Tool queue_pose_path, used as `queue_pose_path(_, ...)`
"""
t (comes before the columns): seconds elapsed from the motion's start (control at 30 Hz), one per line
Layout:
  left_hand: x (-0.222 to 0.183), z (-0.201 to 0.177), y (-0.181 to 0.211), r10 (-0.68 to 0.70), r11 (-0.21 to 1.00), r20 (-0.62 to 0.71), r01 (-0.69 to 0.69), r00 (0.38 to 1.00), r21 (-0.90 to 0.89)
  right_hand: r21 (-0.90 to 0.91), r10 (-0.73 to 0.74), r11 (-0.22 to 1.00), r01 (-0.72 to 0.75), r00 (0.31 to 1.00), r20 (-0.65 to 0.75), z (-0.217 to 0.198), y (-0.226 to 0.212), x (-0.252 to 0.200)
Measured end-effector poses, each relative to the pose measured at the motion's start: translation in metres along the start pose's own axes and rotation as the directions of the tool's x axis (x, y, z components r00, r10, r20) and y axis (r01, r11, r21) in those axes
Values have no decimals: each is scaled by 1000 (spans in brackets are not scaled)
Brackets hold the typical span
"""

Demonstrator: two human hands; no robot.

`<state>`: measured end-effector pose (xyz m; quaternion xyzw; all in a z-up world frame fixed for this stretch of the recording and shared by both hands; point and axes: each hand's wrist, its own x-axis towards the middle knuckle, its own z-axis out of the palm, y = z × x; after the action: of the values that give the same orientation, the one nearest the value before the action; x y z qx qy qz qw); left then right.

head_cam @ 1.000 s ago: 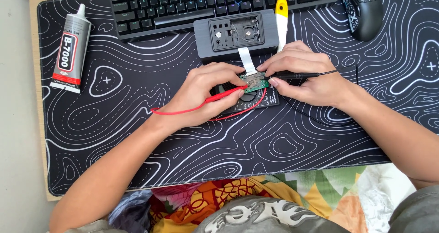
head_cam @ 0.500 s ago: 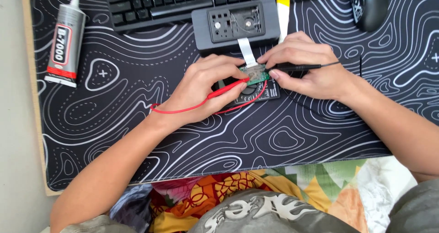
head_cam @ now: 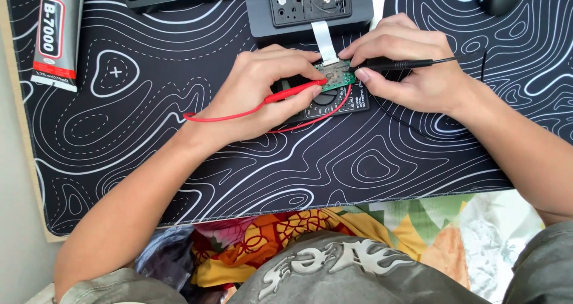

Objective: Inspecting and testing electronic components on a PCB using multimeter probes at a repair bench.

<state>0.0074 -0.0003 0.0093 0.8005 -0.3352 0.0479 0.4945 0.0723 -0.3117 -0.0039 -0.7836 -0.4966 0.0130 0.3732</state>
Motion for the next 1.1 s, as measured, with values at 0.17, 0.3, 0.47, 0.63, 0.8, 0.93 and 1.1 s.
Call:
queue_pose_path(0.17,1,-1,5,16,1000,22,-16,1000,12,1,0,1000,0,1000,-2,1,0,-1)
queue_pose_path(0.3,-2,4,5,38,990,13,-40,999,138,6,2,1000,-2,1000,-6,1,1,-2)
queue_pose_path(0.47,-3,3,3,57,990,10,-57,998,126,-20,-27,999,27,999,-18,2,5,-5)
queue_pose_path(0.63,-7,6,0,80,979,-1,-78,997,189,-2,-39,999,39,999,-24,2,4,-2)
queue_pose_path(0.8,-9,9,-3,70,976,-28,-62,997,211,16,-24,1000,25,999,-21,3,3,-1)
queue_pose_path(0.93,-11,12,-5,77,972,-40,-67,996,223,17,-27,999,28,999,-23,3,3,-1)
queue_pose_path(1.1,-11,13,-7,71,969,-50,-57,996,238,11,-4,1000,4,1000,-9,4,2,-1)
